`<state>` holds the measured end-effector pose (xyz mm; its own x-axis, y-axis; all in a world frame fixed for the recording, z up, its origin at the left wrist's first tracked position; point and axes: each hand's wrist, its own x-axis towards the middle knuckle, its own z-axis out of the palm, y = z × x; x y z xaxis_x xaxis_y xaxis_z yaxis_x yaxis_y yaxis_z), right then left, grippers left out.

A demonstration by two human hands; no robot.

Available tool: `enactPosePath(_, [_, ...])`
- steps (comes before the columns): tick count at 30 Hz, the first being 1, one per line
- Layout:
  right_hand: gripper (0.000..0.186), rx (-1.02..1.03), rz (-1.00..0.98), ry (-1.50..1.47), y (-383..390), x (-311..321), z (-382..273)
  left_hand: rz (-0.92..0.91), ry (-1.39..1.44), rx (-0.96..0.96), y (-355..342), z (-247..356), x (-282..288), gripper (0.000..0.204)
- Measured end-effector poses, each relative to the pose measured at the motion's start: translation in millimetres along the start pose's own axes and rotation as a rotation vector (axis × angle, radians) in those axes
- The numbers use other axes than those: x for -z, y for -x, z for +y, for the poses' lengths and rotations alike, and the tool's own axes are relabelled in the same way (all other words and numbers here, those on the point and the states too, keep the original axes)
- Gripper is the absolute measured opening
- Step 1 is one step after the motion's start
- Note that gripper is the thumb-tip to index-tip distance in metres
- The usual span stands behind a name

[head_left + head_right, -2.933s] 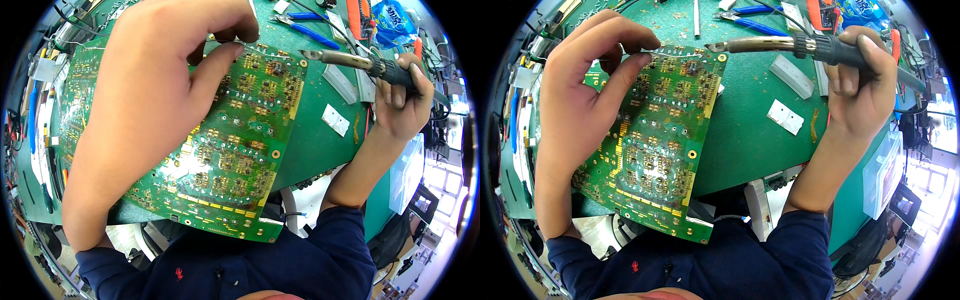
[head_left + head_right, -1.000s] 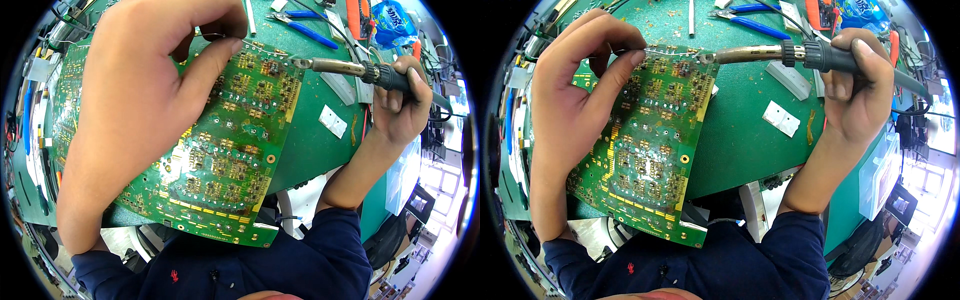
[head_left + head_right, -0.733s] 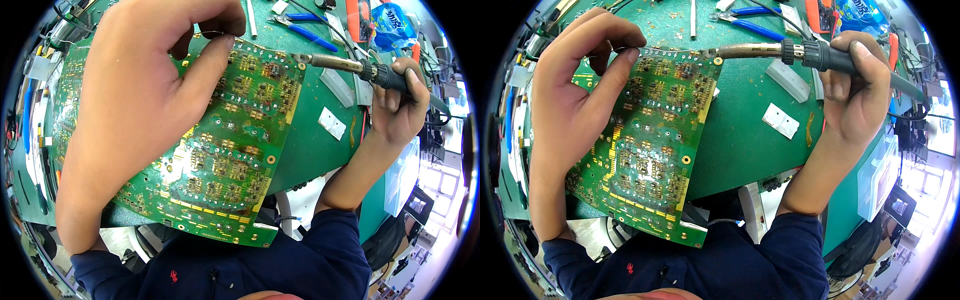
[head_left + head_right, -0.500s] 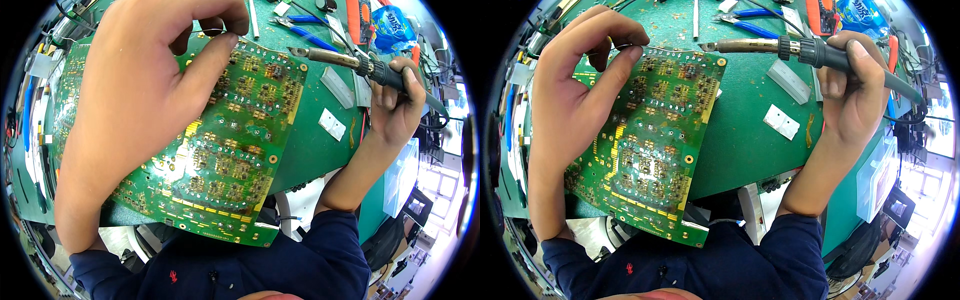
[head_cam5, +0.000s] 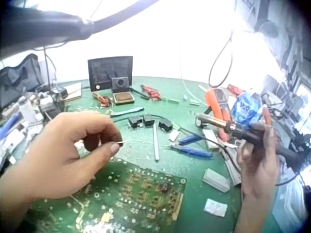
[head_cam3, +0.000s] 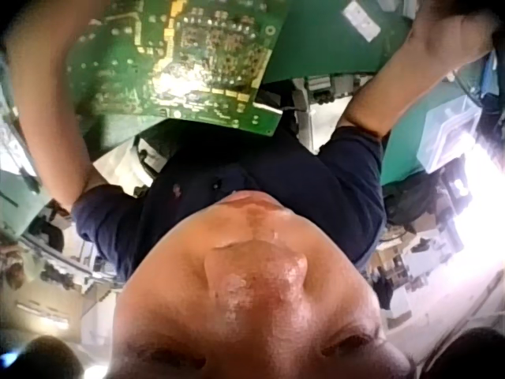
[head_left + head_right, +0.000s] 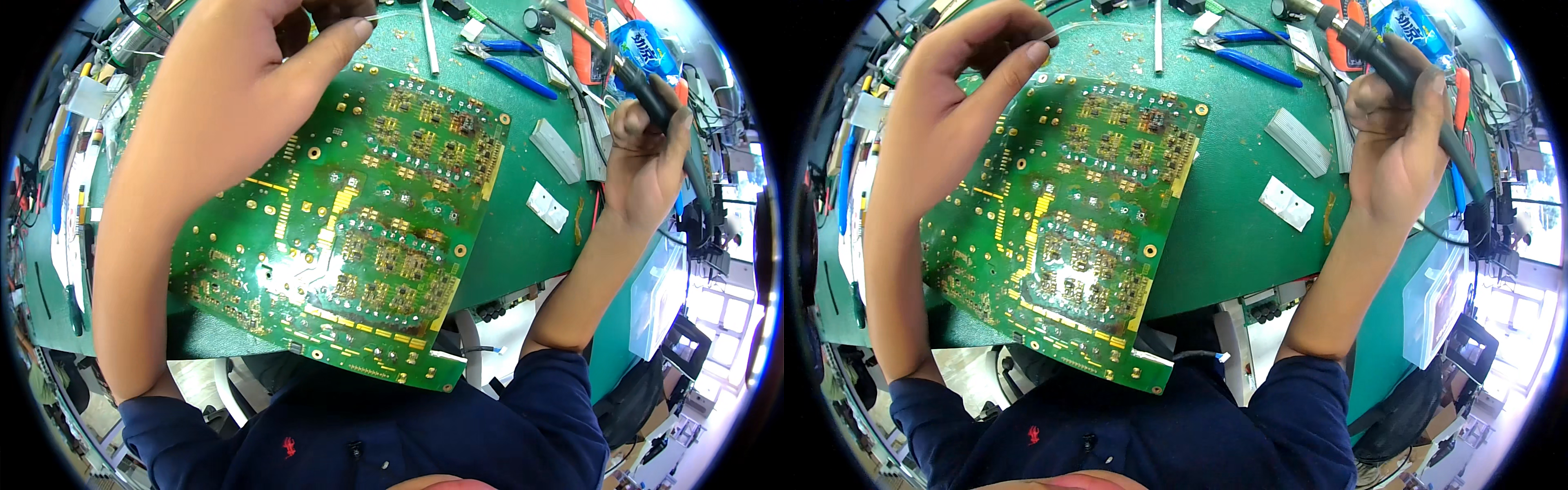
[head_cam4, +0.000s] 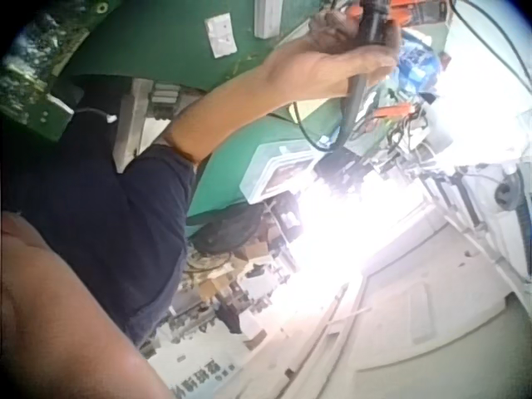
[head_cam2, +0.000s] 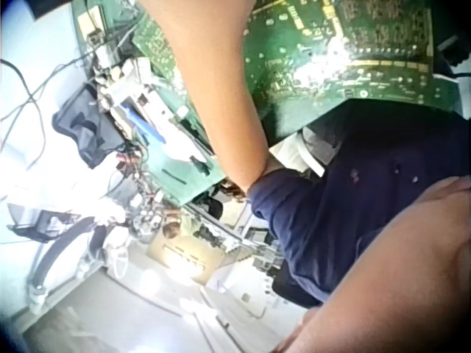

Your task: The person solders electronic components onto a large green circuit board using a soldering iron and solder wire. They flip the board over to align metal heatsinks and continue soldering on the reverse side.

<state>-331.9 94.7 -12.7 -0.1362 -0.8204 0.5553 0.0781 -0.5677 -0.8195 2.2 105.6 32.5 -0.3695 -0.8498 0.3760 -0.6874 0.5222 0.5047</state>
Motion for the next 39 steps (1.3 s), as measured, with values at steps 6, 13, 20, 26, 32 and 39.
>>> enactPosePath(6, [0.063,0.105,-0.006,0.172,-3.8,-0.7,6.6,-0.014,0.076,-0.095,-3.0,-41.7,-12.7,0.017])
enactPosePath(13, [0.054,0.085,0.007,0.290,-8.2,-12.3,-6.2,-0.193,0.139,-0.096,-6.5,-42.5,-8.5,0.031])
enactPosePath(20, [0.031,-0.153,-0.105,0.347,-16.9,-14.7,-25.6,-0.314,0.057,-0.040,-6.7,-44.0,-4.6,0.033])
enactPosePath(26, [0.044,-0.118,-0.201,0.341,-7.0,-26.7,-31.2,-0.325,0.115,-0.043,-9.1,-49.9,-5.0,0.029])
enactPosePath(32, [0.046,-0.078,-0.274,0.320,-44.6,-63.7,-29.8,-0.351,0.022,-0.063,-8.1,-56.1,-0.7,0.033])
enactPosePath(39, [0.039,-0.004,-0.438,0.503,-124.4,-142.0,35.6,-0.353,-0.012,-0.093,-7.1,-59.5,-1.3,0.031])
